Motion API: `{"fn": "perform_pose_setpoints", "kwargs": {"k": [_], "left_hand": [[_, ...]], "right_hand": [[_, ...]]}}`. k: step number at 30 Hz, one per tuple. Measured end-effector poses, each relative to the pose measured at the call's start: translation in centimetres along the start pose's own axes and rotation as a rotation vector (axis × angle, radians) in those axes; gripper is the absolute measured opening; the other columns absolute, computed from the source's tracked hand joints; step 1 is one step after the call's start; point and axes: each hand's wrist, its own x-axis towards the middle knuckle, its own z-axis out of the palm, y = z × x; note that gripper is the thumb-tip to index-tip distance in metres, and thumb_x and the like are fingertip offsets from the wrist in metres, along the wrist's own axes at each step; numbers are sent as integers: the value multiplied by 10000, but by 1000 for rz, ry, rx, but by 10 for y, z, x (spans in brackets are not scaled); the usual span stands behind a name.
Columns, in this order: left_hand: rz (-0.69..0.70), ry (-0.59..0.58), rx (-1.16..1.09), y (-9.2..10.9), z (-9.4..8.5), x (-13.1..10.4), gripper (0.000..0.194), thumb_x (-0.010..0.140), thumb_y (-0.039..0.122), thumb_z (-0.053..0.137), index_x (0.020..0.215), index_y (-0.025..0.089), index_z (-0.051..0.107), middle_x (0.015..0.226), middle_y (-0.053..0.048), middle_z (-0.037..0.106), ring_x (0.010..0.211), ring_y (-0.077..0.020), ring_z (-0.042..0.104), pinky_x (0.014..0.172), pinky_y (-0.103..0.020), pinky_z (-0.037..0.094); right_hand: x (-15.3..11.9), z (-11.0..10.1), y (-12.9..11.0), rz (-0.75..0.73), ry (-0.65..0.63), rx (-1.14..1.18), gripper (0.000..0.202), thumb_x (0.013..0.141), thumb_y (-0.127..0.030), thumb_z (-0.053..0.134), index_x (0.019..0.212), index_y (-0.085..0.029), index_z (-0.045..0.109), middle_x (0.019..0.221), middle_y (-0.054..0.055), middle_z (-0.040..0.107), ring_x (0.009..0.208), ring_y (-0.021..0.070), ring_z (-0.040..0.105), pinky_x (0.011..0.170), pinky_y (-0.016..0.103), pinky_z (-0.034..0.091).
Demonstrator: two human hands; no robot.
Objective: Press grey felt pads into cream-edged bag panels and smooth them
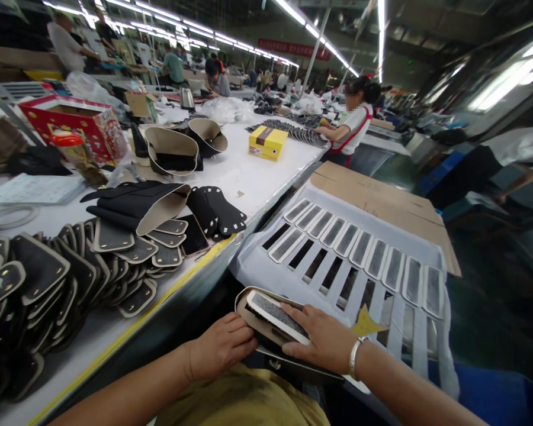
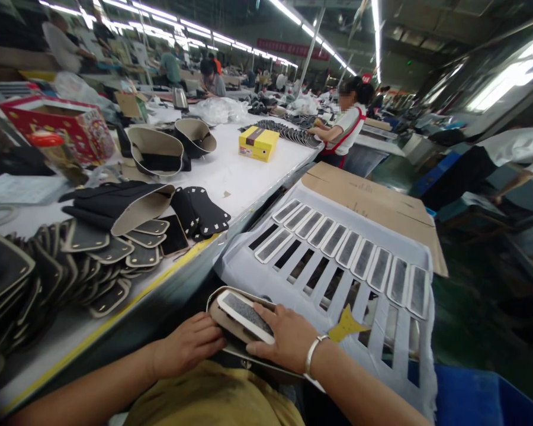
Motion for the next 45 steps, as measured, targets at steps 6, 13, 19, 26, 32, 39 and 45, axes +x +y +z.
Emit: {"fn": "perform_pose_setpoints", "kwargs": {"k": [6, 13, 19, 26, 32, 39, 45], "left_hand": [[16, 29, 1, -3, 0, 5, 193, 901, 160, 377, 989, 132, 547, 807, -65, 574, 767, -170, 483, 729, -338, 381], [21, 32, 45, -1, -1, 2, 187, 908, 163, 383, 999, 134, 543, 821, -68, 578, 789, -161, 506, 729, -317, 404], [25, -44, 63, -4, -11, 3, 180, 903, 169, 400, 1007, 133, 543, 842, -70, 590, 825, -173, 519, 729, -321, 409], [66, -148, 55, -6, -23, 12, 174, 907, 178, 396, 935, 142, 563, 790, -43, 556, 739, -158, 493, 681, -307, 416], [-135, -72, 64, 7, -17, 16, 118, 873, 150, 459, 875, 114, 572, 1078, -103, 545, 1012, -216, 486, 887, -340, 443], [-560, 56, -345, -27, -34, 24, 313, 872, 313, 481, 1146, 162, 480, 1179, -93, 496, 938, -153, 560, 842, -305, 485], [-580, -278, -398, -93, -17, 55, 240, 785, 363, 580, 853, 153, 673, 781, -16, 610, 681, -125, 564, 663, -219, 448]], "right_hand": [[12, 7, -11, -12, 176, -316, 704, 782, -516, 509, 1408, -302, 266, 1061, 129, 498, 936, 298, 484, 786, 413, 366], [4, 28, -21, 44, 312, -495, 778, 747, -457, 579, 1420, -301, 222, 1010, 119, 488, 869, 282, 444, 714, 390, 330], [3, 34, -23, 31, 297, -560, 788, 740, -552, 567, 1412, -270, 268, 1024, 136, 501, 864, 303, 444, 711, 421, 335], [11, 31, -32, 52, 196, -627, 821, 700, -581, 600, 1398, -260, 309, 967, 140, 527, 829, 305, 467, 667, 414, 352], [13, 33, -32, 54, 198, -660, 840, 681, -520, 649, 1400, -248, 310, 944, 142, 519, 810, 310, 463, 650, 426, 353], [7, 39, -32, 81, 257, -595, 784, 723, -465, 615, 1409, -278, 284, 957, 145, 506, 808, 314, 460, 646, 428, 349], [6, 36, -33, 81, 253, -569, 789, 728, -519, 594, 1410, -283, 275, 977, 145, 507, 820, 312, 459, 661, 421, 346]]}}
